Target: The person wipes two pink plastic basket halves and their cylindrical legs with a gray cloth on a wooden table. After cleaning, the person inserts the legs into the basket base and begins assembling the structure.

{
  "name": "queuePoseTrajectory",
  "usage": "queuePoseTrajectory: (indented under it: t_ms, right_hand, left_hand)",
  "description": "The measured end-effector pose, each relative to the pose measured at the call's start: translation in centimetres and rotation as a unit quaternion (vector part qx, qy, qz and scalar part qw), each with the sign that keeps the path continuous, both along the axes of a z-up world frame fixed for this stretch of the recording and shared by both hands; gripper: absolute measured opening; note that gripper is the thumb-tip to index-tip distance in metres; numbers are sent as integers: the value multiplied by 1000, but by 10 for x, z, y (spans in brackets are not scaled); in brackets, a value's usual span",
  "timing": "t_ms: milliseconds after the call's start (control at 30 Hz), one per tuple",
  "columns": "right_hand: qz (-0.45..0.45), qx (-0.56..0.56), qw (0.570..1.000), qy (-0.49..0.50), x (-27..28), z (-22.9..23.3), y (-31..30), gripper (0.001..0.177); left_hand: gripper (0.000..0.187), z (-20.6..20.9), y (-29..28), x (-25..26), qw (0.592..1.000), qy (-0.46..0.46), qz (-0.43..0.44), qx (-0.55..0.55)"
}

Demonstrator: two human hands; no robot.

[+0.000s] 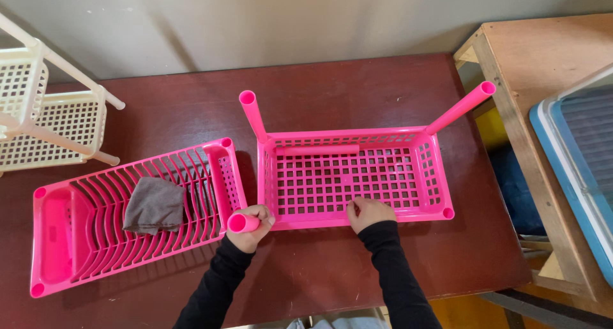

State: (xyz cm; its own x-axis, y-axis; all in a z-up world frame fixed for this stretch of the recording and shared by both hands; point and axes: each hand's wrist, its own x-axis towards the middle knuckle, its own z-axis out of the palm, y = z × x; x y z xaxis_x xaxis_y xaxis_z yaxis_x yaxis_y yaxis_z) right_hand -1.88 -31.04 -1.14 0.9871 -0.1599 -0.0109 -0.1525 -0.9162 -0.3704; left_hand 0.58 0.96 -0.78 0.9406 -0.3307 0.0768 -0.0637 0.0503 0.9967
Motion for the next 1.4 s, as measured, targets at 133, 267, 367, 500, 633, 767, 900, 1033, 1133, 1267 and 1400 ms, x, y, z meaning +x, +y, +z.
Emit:
queuePoseTrajectory:
  t_ms: [133, 267, 367, 500, 633, 767, 900, 1033, 1133, 1267, 1400]
  right_hand:
    - [3, -1, 1000, -12, 0, 0, 1, 30]
    - [-1, 10, 1000, -10, 0, 0, 2, 30]
    - [-4, 7, 1000, -11, -1, 0, 1, 31]
    - [1, 10, 1000, -7, 0, 0, 1, 31]
    - [-2, 7, 1000, -4, 4, 2, 2, 30]
    - [-2, 0, 1000, -3, 1, 1, -1, 30]
    - [-10, 3, 1000, 15, 4, 3, 3, 30]
    - [-6, -1, 1000, 10, 2, 3, 0, 31]
    - [-10, 1, 1000, 8, 4, 2, 3, 30]
    - [-6, 5, 1000, 20, 4, -2, -3, 31]
    - [7, 17, 1000, 12, 3, -6, -4, 31]
  left_hand:
    - [32, 0, -6, -5, 994, -33, 57, 90]
    - [33, 2, -28, -21, 958, -82, 184, 204]
    - [31, 0, -26, -20, 967, -54, 170, 182]
    - [20, -3, -3, 6, 999, 22, -16, -20]
    - [37, 3, 1, 13, 995, 9, -22, 100]
    - [39, 3, -32, -15, 962, -23, 165, 215]
    - [35, 3, -30, -15, 953, -3, 206, 221]
    - [38, -3, 1, 8, 996, 44, -26, 75]
    - [35, 0, 6, 10, 994, 74, -39, 76]
    - [15, 26, -14, -4, 989, 36, 80, 119]
    - [41, 71, -27, -16, 977, -17, 169, 133]
